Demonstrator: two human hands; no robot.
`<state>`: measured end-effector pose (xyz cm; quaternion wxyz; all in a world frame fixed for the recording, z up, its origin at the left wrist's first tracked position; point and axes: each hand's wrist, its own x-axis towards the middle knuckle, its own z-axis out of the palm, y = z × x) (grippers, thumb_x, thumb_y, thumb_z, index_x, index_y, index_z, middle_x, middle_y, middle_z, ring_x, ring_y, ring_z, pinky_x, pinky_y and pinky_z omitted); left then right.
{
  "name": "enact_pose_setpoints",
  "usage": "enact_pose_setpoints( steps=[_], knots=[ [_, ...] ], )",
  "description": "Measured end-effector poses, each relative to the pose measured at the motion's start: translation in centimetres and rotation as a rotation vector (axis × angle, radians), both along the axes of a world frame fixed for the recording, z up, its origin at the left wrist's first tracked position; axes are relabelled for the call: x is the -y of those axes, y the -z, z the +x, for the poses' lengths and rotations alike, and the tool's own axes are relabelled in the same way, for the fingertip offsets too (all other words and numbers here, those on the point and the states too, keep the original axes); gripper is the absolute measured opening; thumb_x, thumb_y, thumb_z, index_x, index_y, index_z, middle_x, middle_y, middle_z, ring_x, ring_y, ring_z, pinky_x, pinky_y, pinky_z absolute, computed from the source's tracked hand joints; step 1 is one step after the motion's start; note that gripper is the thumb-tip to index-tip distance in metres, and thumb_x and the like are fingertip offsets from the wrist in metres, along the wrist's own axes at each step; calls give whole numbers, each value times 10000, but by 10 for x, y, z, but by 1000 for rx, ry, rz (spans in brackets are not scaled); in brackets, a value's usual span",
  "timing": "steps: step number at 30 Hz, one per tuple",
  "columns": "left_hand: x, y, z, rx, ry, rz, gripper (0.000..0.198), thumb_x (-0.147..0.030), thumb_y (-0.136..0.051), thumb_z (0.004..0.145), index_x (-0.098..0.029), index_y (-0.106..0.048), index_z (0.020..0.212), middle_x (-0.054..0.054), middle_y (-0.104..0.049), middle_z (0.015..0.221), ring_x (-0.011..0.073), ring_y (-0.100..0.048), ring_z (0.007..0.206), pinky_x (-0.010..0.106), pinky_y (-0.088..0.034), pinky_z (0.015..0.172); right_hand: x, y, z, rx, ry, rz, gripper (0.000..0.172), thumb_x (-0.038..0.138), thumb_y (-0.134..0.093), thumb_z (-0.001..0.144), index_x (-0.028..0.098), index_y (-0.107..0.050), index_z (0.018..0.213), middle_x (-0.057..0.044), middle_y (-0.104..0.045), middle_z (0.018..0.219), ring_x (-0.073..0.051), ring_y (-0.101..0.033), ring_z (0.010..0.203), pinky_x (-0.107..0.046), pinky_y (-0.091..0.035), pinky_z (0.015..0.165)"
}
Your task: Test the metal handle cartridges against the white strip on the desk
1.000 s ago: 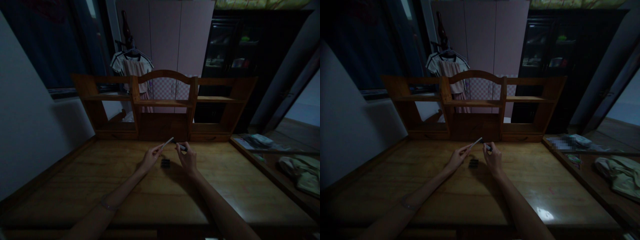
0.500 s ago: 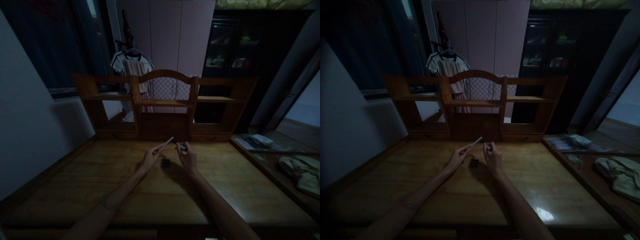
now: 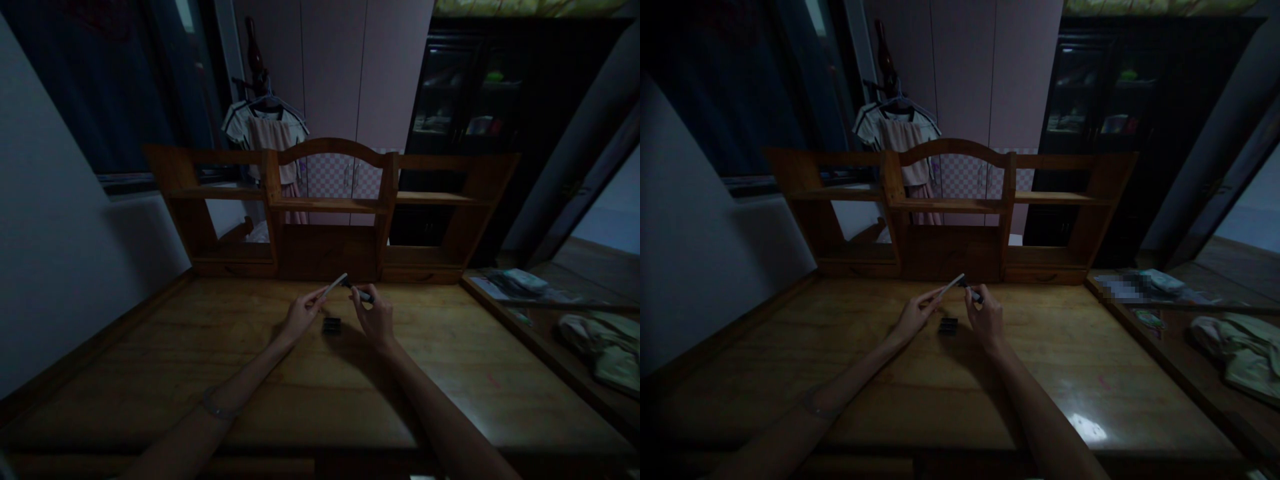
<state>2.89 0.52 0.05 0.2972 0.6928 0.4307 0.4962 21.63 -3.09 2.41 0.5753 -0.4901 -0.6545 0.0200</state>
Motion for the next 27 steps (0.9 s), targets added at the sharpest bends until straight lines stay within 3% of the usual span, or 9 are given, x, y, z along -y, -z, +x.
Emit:
enact_pose_setpoints(
  steps=[7, 11, 15, 27],
  knots=[
    [3, -1, 2, 17, 22, -52, 474, -452, -545, 819, -169, -614, 1193, 56, -704, 880, 126, -602, 626, 217, -460, 569, 1, -5, 5, -22, 35, 3, 189, 375, -483, 905, 218, -587, 881, -37, -703, 779, -177, -668, 740, -258, -473, 690],
    [7, -2, 2, 31, 38, -143, 559, -480, -547, 808, -135, -567, 1247, 19, -647, 660, 73, -469, 401, 182, -337, 393, 1, -5, 4, -30, 21, 15, 187, 367, -480, 909, 213, -579, 874, -41, -703, 781, -174, -668, 731, -257, -472, 689],
    [8, -1, 3, 50, 55, -174, 565, -492, -524, 820, -150, -546, 1269, -16, -580, 583, 48, -389, 327, 163, -249, 330, 1, -5, 3, -29, 43, 31, 200, 374, -472, 907, 213, -585, 871, -41, -702, 765, -178, -671, 730, -262, -476, 688],
    [13, -8, 3, 77, 101, -222, 526, -470, -516, 842, -191, -524, 1287, 9, -624, 720, 27, -433, 314, 136, -267, 285, 2, -2, 2, -9, 9, 25, 193, 363, -467, 906, 216, -592, 892, -45, -701, 789, -179, -668, 743, -270, -485, 702]
  ],
)
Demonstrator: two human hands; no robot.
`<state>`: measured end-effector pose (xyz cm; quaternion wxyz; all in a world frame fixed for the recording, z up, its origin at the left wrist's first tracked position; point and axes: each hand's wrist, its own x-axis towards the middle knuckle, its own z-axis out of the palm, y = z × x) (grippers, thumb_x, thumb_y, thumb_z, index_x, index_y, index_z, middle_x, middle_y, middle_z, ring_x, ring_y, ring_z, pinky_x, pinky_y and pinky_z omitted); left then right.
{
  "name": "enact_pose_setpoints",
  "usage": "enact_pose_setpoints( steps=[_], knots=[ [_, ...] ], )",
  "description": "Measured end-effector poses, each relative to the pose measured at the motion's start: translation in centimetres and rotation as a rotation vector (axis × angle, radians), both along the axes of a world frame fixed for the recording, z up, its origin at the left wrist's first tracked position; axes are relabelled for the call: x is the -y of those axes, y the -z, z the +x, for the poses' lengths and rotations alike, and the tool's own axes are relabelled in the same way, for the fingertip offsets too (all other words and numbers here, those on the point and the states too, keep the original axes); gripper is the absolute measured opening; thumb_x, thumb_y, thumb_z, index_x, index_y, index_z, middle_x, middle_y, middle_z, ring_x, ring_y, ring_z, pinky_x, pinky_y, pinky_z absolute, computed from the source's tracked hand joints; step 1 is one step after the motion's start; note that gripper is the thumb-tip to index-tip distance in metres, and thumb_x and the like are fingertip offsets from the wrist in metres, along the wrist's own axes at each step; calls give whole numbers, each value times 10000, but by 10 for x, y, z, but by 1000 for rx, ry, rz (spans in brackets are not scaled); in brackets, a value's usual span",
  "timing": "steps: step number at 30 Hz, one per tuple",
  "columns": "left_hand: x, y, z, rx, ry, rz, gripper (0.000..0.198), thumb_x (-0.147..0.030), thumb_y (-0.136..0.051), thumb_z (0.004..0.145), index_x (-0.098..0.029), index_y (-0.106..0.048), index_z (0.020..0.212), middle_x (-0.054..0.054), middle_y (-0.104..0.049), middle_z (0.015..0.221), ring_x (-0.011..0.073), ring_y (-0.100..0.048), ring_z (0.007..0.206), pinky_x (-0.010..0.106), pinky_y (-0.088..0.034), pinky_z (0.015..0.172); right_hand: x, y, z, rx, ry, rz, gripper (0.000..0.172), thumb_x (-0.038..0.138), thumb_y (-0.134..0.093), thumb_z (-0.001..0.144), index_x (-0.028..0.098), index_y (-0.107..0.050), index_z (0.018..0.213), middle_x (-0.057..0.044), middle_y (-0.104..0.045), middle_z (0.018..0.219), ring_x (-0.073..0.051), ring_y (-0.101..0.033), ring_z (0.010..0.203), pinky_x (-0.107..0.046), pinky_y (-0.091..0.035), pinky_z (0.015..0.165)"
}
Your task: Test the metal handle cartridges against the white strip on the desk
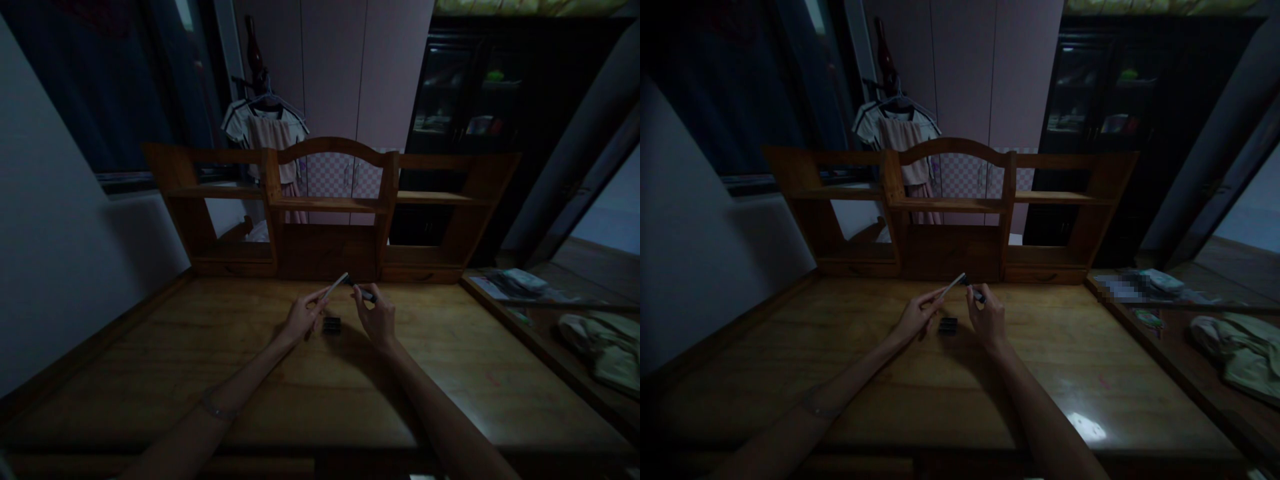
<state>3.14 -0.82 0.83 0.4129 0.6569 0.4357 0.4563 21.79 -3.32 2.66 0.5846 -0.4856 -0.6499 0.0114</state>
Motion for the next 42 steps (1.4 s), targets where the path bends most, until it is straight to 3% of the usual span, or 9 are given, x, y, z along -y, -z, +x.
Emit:
enact_pose_setpoints(
  steps=[11, 17, 29, 34, 39, 42],
  knots=[
    [-1, 2, -1, -1, 30, -15, 549, -494, -508, 842, -197, -505, 1304, 35, -639, 794, 38, -484, 329, 140, -325, 279, 0, 1, 1, 41, 3, -13, 185, 357, -463, 908, 224, -587, 875, -37, -701, 791, -173, -663, 729, -262, -473, 683],
    [-1, 2, 0, -4, 21, -28, 573, -507, -515, 833, -194, -495, 1313, 11, -619, 672, 61, -488, 322, 142, -326, 275, 0, 1, 2, 40, -36, -21, 178, 352, -465, 909, 222, -585, 885, -39, -698, 798, -169, -660, 732, -257, -478, 681],
    [-4, 6, -1, -22, 13, -5, 547, -493, -523, 835, -218, -503, 1306, -1, -614, 650, 66, -490, 326, 145, -320, 281, 1, 0, 0, 40, -29, -8, 193, 358, -452, 912, 222, -584, 875, -40, -684, 786, -172, -648, 730, -262, -472, 704],
    [-4, 6, -1, -9, 7, 19, 533, -494, -530, 830, -212, -531, 1281, 23, -640, 734, 61, -493, 330, 149, -326, 279, 1, 1, 0, 41, -25, -13, 199, 355, -448, 915, 218, -586, 873, -44, -684, 784, -170, -648, 727, -255, -471, 694],
    [-4, 6, 0, -20, 4, 3, 553, -500, -531, 827, -206, -518, 1295, -23, -572, 565, 71, -461, 306, 151, -327, 277, 1, 2, 0, 44, -46, -2, 182, 332, -463, 915, 206, -593, 890, -41, -683, 783, -160, -644, 715, -246, -467, 682],
    [-4, 6, 0, -15, -5, -2, 555, -502, -536, 822, -210, -518, 1295, -13, -594, 608, 70, -467, 311, 153, -320, 271, 0, 3, 0, 48, -47, 8, 166, 322, -479, 911, 204, -593, 886, -36, -680, 778, -157, -640, 714, -242, -459, 680]
  ],
)
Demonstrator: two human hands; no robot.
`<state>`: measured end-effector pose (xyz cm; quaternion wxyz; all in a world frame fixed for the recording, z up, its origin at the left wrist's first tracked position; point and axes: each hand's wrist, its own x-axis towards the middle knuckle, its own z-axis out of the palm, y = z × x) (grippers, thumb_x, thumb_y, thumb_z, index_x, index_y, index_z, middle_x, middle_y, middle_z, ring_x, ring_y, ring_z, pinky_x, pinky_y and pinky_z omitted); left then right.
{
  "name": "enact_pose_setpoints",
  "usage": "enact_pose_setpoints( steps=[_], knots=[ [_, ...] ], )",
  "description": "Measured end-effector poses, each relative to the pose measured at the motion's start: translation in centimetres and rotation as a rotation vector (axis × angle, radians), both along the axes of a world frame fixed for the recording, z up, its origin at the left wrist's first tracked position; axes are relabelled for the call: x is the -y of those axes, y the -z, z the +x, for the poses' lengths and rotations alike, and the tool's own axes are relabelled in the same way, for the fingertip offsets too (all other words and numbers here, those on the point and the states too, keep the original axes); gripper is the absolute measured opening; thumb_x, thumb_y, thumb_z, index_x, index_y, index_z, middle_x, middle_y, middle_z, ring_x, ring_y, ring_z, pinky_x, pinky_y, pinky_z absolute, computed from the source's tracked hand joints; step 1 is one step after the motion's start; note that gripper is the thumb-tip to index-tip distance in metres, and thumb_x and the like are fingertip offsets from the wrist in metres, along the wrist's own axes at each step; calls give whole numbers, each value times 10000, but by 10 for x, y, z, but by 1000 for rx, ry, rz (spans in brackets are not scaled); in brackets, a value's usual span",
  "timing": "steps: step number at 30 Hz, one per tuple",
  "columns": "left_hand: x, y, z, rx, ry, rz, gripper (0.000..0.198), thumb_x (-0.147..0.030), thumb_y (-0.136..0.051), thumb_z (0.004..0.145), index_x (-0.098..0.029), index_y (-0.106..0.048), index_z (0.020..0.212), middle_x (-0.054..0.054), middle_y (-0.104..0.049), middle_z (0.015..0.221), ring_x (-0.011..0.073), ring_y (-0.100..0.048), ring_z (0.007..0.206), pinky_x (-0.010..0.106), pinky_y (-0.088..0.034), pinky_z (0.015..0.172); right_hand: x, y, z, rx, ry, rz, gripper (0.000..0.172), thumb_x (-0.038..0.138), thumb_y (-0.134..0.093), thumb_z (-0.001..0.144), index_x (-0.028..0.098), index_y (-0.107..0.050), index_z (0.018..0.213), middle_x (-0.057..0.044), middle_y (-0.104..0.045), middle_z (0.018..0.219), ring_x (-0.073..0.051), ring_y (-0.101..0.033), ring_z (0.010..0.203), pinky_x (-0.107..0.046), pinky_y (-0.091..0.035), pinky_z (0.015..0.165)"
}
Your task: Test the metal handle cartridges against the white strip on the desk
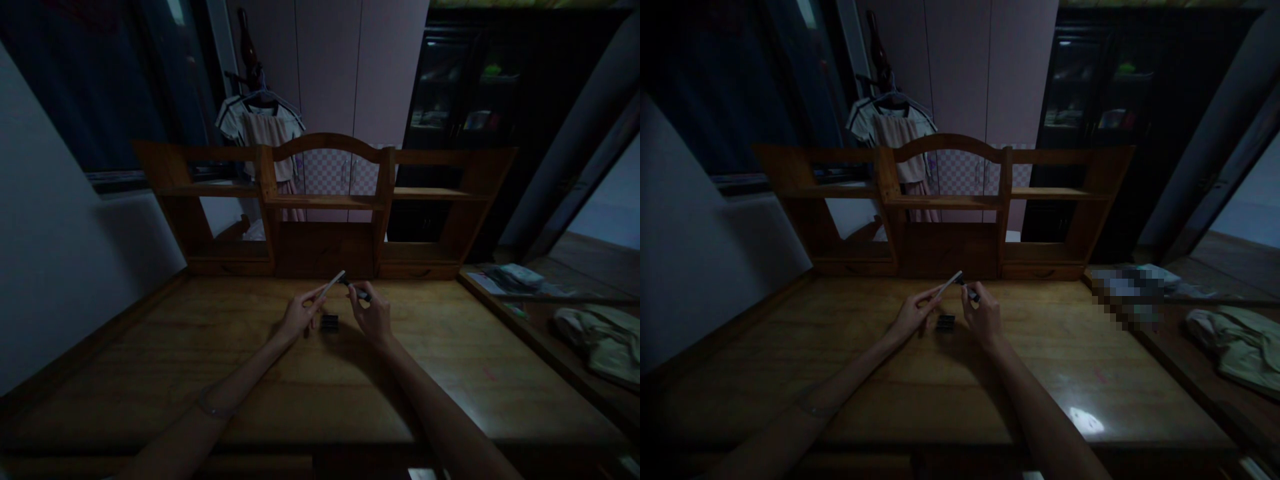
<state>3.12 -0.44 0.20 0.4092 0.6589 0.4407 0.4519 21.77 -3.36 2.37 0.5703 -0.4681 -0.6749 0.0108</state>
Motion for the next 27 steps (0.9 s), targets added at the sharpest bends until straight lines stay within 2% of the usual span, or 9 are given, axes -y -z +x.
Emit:
enact_pose_setpoints(
  steps=[4, 11, 16, 19, 22, 27],
  knots=[
    [1, -1, 0, -1, -8, 6, 532, -489, -534, 828, -221, -524, 1288, 4, -620, 699, 58, -483, 328, 144, -303, 271, 0, 0, 1, 5, 20, -1, 160, 319, -487, 909, 210, -601, 878, -27, -676, 766, -155, -637, 700, -240, -451, 670],
    [2, -2, 2, -19, -6, 18, 531, -488, -538, 826, -218, -531, 1283, -9, -612, 646, 59, -468, 305, 147, -300, 270, -1, -6, 6, -34, 59, 21, 152, 310, -493, 907, 206, -598, 874, -27, -680, 759, -155, -643, 708, -240, -452, 694],
    [1, -1, 1, -7, -7, -7, 562, -509, -535, 819, -216, -515, 1298, -29, -570, 566, 73, -471, 303, 146, -303, 265, -1, -3, 2, -15, 9, 8, 159, 315, -484, 911, 212, -605, 896, -31, -684, 777, -158, -650, 727, -237, -458, 685],
    [1, -1, 0, -1, -4, -4, 559, -502, -542, 817, -208, -523, 1292, -10, -601, 619, 66, -480, 315, 145, -311, 275, -2, -2, 2, -16, 10, 8, 161, 323, -487, 911, 214, -605, 905, -34, -690, 790, -162, -656, 730, -244, -464, 692],
    [2, -1, 1, 7, 11, 14, 539, -487, -552, 814, -203, -542, 1272, 15, -639, 732, 49, -482, 326, 148, -323, 294, -3, -4, 6, -45, 63, 21, 154, 326, -497, 907, 213, -601, 918, -36, -695, 807, -165, -660, 741, -250, -463, 700],
    [4, 1, 3, 27, 73, -4, 534, -488, -535, 827, -196, -538, 1274, 1, -609, 672, 59, -467, 309, 151, -296, 270, -4, -7, 9, -54, 66, 41, 152, 324, -497, 906, 209, -595, 917, -36, -697, 797, -164, -663, 731, -248, -465, 688]
  ],
)
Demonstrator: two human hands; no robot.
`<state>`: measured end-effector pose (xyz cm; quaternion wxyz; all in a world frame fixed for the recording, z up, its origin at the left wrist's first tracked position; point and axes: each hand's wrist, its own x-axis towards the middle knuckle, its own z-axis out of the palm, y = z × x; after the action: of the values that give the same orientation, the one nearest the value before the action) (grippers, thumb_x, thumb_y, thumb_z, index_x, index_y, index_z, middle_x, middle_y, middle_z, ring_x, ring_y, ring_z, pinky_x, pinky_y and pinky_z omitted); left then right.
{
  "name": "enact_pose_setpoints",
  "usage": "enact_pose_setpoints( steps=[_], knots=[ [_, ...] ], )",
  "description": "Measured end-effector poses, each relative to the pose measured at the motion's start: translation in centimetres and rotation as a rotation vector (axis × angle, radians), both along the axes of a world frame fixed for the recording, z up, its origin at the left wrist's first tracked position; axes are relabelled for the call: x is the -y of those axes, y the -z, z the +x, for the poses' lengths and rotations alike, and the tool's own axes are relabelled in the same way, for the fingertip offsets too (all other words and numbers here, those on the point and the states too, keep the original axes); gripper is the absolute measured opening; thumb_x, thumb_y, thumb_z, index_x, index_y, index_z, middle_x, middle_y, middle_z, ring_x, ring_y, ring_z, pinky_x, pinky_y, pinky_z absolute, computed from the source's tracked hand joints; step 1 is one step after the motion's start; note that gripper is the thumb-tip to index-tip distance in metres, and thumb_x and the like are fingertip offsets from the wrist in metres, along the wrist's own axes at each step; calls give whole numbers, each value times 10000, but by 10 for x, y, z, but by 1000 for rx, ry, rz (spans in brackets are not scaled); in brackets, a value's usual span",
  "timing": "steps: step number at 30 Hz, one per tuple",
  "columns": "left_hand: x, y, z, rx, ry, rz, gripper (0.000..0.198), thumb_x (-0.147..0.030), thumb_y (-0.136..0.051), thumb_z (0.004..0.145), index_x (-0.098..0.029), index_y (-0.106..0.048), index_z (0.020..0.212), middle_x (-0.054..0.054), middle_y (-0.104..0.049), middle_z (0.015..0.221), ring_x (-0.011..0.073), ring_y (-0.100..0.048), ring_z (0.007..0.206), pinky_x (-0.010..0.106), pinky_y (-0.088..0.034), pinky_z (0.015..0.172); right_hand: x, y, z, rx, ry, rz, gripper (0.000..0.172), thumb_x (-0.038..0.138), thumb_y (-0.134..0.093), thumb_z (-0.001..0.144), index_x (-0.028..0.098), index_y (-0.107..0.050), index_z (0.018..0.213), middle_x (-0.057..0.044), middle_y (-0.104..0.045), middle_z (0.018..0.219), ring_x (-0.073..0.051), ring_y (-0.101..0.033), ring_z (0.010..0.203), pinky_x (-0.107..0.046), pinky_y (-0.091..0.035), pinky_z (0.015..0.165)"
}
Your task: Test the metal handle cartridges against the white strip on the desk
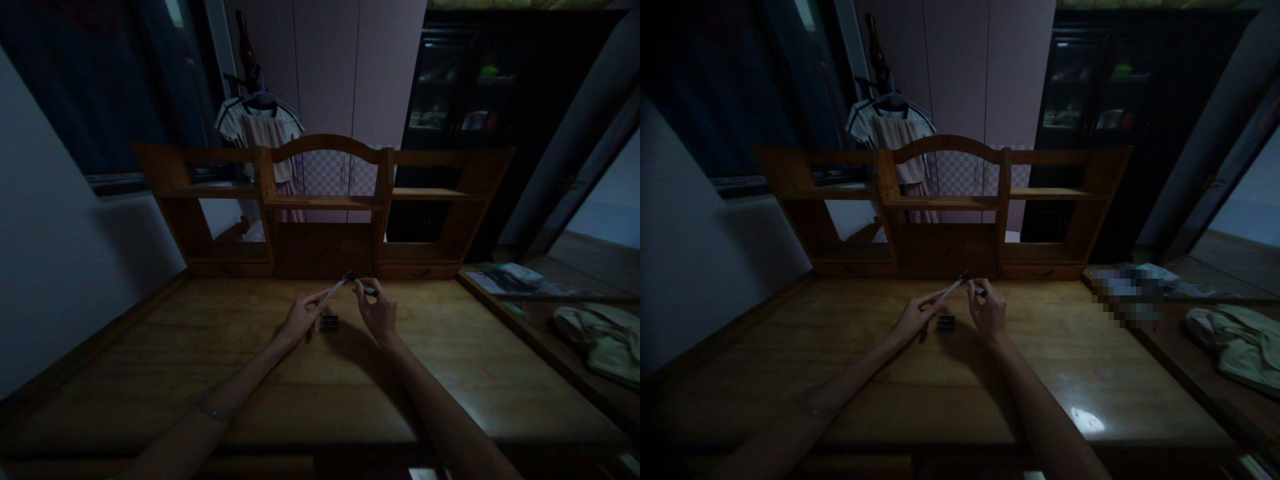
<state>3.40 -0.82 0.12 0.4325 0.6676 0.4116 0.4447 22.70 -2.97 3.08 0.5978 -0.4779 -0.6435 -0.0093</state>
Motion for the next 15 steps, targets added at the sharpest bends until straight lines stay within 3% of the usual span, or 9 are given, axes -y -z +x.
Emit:
enact_pose_setpoints(
  steps=[7, 15],
  knots=[
    [-7, 2, -2, 82, -60, 1, 543, -498, -542, 819, -212, -528, 1281, -16, -561, 718, 23, -437, 308, 147, -299, 284, 1, 0, -2, 6, 25, -17, 152, 329, -501, 905, 205, -587, 893, -34, -688, 764, -165, -659, 708, -249, -456, 679],
    [-6, 4, -1, 82, -4, -41, 559, -515, -532, 822, -216, -513, 1294, -28, -530, 679, 20, -403, 311, 146, -272, 286, 3, -1, -4, 48, -25, -21, 165, 329, -484, 911, 210, -598, 902, -27, -687, 772, -153, -658, 711, -239, -456, 684]
  ],
)
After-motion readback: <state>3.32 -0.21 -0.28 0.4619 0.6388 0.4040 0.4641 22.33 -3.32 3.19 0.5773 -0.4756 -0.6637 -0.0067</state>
